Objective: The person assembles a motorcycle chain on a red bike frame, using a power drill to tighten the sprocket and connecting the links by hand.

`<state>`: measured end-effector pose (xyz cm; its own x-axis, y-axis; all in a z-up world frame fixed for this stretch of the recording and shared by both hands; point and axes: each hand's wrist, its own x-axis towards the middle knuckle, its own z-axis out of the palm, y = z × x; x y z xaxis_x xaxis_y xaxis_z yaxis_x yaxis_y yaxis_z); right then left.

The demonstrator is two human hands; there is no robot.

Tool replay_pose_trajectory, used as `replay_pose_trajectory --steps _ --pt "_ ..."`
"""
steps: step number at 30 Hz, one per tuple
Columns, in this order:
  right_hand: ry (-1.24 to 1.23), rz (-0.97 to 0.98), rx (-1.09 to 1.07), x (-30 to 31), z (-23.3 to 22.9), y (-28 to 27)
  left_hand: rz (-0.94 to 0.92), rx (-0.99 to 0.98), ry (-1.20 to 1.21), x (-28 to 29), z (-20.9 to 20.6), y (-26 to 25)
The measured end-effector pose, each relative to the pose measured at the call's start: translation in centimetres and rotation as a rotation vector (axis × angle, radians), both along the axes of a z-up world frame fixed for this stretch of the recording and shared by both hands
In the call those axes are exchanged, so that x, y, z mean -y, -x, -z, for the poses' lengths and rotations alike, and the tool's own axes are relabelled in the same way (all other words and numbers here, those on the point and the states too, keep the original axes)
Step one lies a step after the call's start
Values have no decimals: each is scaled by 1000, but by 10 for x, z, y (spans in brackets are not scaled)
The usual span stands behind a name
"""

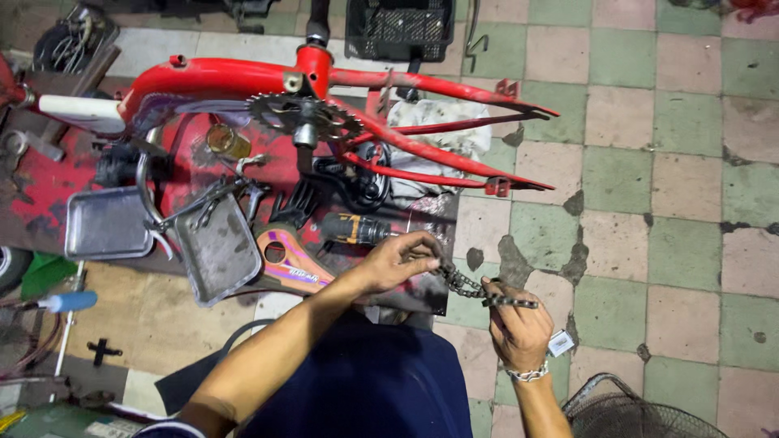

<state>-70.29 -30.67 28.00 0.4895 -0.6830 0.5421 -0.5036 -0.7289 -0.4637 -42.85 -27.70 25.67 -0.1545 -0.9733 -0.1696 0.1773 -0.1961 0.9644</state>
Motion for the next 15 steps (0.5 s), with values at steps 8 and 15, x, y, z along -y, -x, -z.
replay_pose_trajectory --steps 8,15 --pt "176 30 165 29 0 34 80 69 277 37 -32 32" --pt "-143 280 229 36 -37 89 486 465 234 63 -54 36"
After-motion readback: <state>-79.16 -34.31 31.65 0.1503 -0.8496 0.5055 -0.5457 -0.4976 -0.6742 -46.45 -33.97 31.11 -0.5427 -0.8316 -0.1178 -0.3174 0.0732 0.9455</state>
